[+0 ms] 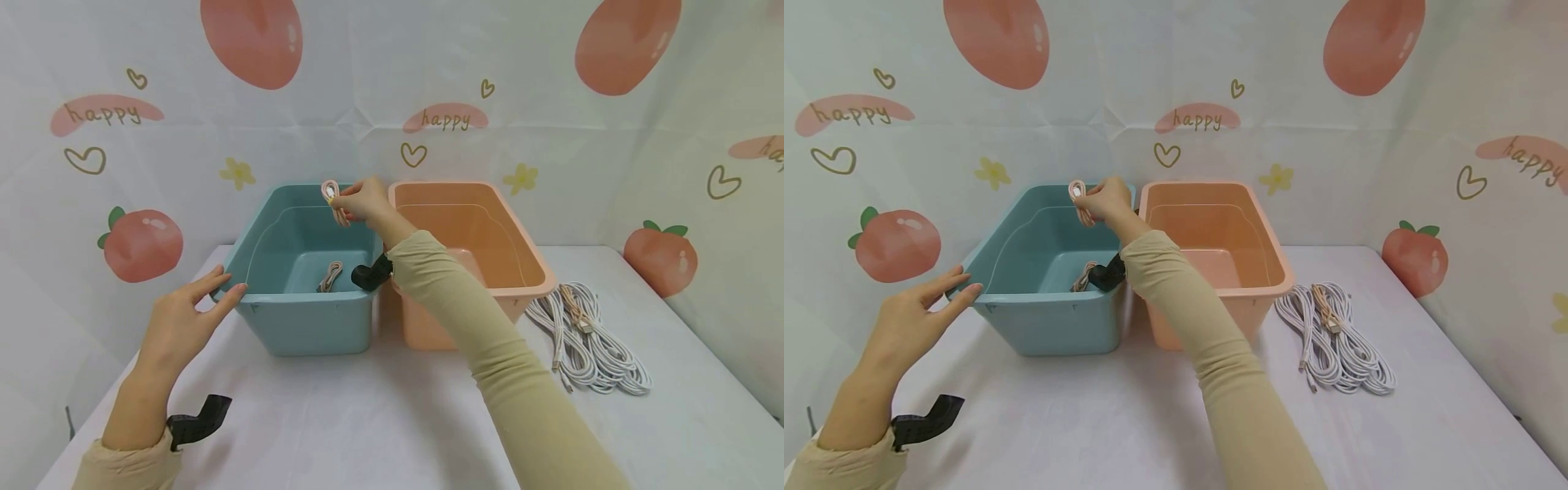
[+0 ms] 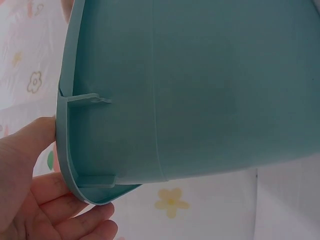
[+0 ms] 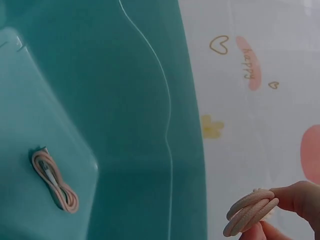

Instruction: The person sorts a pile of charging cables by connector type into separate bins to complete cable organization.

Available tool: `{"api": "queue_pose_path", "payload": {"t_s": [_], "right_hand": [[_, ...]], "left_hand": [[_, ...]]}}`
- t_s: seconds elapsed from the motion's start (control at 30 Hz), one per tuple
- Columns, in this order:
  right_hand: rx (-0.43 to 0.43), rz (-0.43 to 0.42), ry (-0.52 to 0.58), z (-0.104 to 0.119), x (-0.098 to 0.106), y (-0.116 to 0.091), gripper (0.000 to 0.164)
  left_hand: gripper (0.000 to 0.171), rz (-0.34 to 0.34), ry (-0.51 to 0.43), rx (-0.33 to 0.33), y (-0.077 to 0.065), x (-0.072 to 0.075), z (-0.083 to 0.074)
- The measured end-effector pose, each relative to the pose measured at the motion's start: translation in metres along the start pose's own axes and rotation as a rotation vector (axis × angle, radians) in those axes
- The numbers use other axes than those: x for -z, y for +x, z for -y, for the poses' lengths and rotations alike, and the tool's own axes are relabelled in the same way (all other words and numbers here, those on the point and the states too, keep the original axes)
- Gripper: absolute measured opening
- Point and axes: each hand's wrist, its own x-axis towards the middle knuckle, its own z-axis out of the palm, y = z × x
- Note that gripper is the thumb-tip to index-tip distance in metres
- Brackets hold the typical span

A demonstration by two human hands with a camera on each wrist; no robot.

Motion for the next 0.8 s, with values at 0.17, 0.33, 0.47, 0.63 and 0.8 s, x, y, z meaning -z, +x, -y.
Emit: {"api": "queue_pose_path", "payload": {"t_s": [0.17, 0.33, 0.47, 0.63, 0.8], "right_hand": [[-0.054, -0.026, 0.045, -0.004, -0.003, 0.005, 0.037], [-0.090, -0.049, 0.049, -0.006, -0.004, 0.008, 0.035], [-0.123, -0.062, 0.055, -0.007, -0.001, 0.008, 0.037], [-0.144, -0.035, 0.080, -0.007, 0.004, 0.007, 0.044], [-0.139, 0.029, 0.065, -0.005, 0.007, 0.005, 0.044]], "left_hand": [[0.060, 0.003, -0.002, 0.005, -0.001, 0.001, -0.001], [0.060, 0.008, -0.009, 0.012, -0.001, 0.001, -0.001], [0.061, 0.006, 0.004, 0.008, 0.000, 0.001, -0.001], [0.060, 0.002, 0.006, 0.000, 0.000, 0.001, -0.001], [0.059, 0.006, 0.002, 0.003, 0.000, 0.002, -0.001]]}}
